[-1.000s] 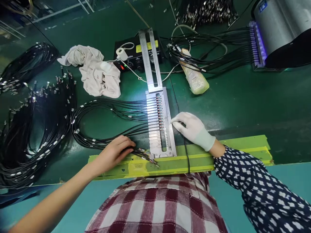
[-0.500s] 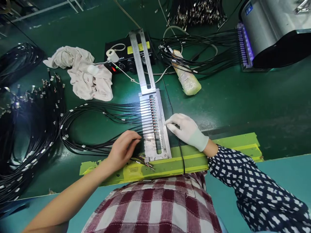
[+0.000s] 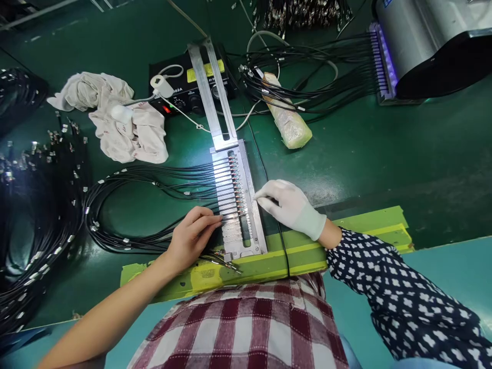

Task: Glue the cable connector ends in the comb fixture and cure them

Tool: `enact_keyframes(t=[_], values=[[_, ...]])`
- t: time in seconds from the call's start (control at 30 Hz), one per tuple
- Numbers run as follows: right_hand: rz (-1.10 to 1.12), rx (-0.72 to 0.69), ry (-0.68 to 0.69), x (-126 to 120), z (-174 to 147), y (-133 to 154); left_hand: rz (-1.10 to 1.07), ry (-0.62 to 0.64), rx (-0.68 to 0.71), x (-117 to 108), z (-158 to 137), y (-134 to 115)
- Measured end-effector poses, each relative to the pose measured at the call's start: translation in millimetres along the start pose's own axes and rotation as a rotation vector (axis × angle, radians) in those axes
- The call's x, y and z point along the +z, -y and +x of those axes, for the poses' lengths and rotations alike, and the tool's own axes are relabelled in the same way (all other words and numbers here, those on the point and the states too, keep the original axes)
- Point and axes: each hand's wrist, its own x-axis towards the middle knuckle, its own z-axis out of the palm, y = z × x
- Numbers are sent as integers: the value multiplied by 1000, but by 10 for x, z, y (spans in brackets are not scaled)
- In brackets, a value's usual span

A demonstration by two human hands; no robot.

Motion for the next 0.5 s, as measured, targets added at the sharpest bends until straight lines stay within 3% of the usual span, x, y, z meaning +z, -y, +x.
enact_keyframes(t=[0.27, 0.5], values=[[-6, -7, 7, -10, 2, -16, 38, 157, 60, -21, 54, 65], [-4, -14, 0, -8, 21, -13, 138, 216, 194, -68, 94, 99]])
